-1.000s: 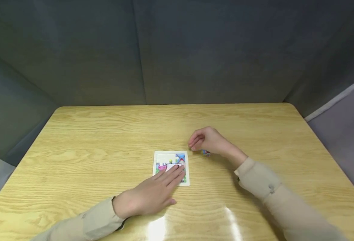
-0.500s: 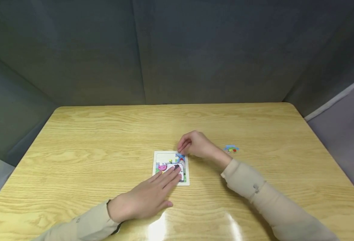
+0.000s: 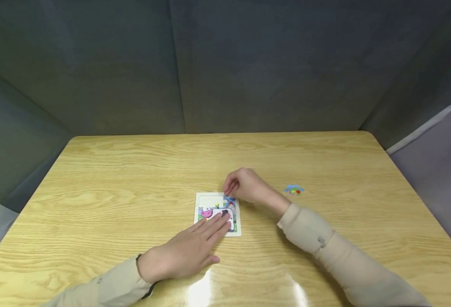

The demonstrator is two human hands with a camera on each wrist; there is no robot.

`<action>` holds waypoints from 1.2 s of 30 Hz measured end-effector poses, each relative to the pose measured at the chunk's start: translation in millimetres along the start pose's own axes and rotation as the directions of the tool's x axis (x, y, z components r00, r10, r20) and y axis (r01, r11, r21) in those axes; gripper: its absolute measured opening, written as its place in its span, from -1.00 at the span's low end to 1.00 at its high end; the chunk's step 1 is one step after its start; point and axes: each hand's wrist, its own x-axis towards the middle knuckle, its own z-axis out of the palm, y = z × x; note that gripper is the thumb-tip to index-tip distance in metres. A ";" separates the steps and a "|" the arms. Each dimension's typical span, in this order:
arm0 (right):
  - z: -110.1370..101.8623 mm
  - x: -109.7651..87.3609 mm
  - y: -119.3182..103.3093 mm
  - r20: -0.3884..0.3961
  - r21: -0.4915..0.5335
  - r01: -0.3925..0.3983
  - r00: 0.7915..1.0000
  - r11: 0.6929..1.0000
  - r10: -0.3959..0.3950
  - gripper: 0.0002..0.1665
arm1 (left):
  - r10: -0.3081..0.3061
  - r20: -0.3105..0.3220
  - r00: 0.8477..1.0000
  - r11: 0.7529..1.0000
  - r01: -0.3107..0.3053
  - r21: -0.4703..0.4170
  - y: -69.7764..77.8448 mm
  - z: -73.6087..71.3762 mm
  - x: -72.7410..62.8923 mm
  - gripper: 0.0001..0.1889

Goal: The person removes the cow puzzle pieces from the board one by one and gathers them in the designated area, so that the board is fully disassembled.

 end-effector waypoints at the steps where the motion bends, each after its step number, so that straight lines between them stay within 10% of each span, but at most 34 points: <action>1: 0.2 0.4 0.1 -0.002 -0.004 0.001 1.000 1.000 -0.001 -0.85 | 0.002 0.000 1.000 1.000 -0.002 0.000 -0.1 -0.2 0.0 -0.27; 24: 5.7 5.1 -4.6 -0.033 -0.162 -0.005 0.999 0.987 -0.001 -0.82 | -0.008 0.018 1.000 1.000 0.008 -0.011 -1.0 -1.6 0.8 -0.26; 36: -1.6 7.8 -4.1 0.021 -0.082 -0.036 0.999 0.996 0.038 -0.86 | -0.005 0.017 1.000 1.000 0.005 -0.007 -0.7 -1.3 1.4 -0.26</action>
